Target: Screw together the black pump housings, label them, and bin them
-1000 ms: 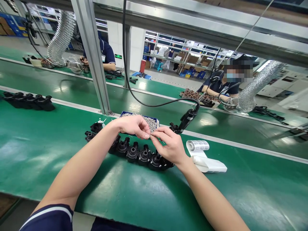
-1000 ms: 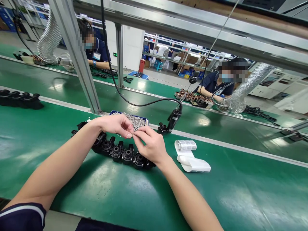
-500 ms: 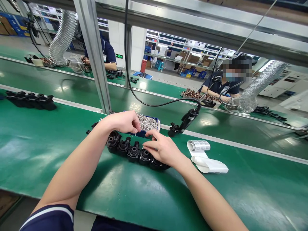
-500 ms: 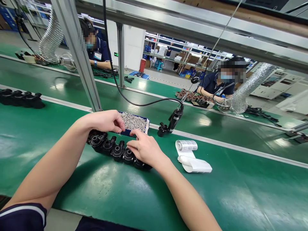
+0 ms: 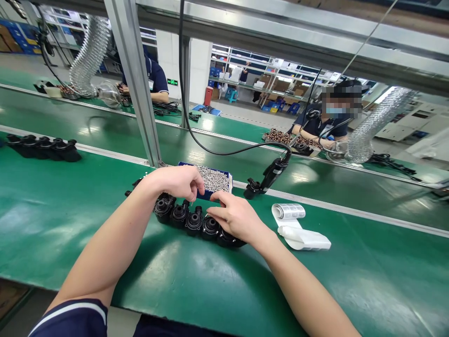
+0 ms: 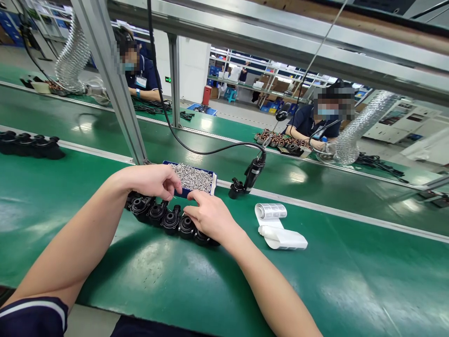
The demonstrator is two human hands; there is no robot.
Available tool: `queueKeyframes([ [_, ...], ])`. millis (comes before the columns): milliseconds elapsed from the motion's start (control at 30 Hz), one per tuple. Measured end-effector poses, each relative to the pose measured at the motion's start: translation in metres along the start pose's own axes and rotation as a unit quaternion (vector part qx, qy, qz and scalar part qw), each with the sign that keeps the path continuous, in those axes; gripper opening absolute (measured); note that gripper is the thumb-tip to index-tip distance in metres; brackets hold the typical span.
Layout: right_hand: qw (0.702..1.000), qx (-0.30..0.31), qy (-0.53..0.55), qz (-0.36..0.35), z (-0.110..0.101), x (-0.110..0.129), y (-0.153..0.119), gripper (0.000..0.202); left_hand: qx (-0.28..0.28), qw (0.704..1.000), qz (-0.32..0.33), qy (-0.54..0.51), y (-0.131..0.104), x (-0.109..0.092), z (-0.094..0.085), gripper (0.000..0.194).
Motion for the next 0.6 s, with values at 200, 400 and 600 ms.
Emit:
queueKeyframes([
  [200,0.999,0.010,-0.028,-0.025,0.001,0.001,-0.001,0.017,0.017,0.999,-0.003,0.027,-0.001,-0.003,0.001,0.038],
  [400,0.997,-0.001,-0.074,-0.024,-0.004,0.002,-0.001,0.017,0.025,0.999,-0.002,0.035,-0.001,-0.004,0.002,0.037],
  [600,0.988,0.028,-0.148,-0.042,-0.004,0.011,0.001,0.022,0.025,0.999,-0.007,0.045,-0.002,-0.007,0.003,0.036],
])
Point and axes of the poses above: each hand's wrist, its own y-axis towards the middle knuckle, its own z-axis out of the palm, x = y × z, the point moved 5 cm from there along y, towards the middle knuckle, and after that the axes turned 6 degrees about x, right-handed, at the moved point
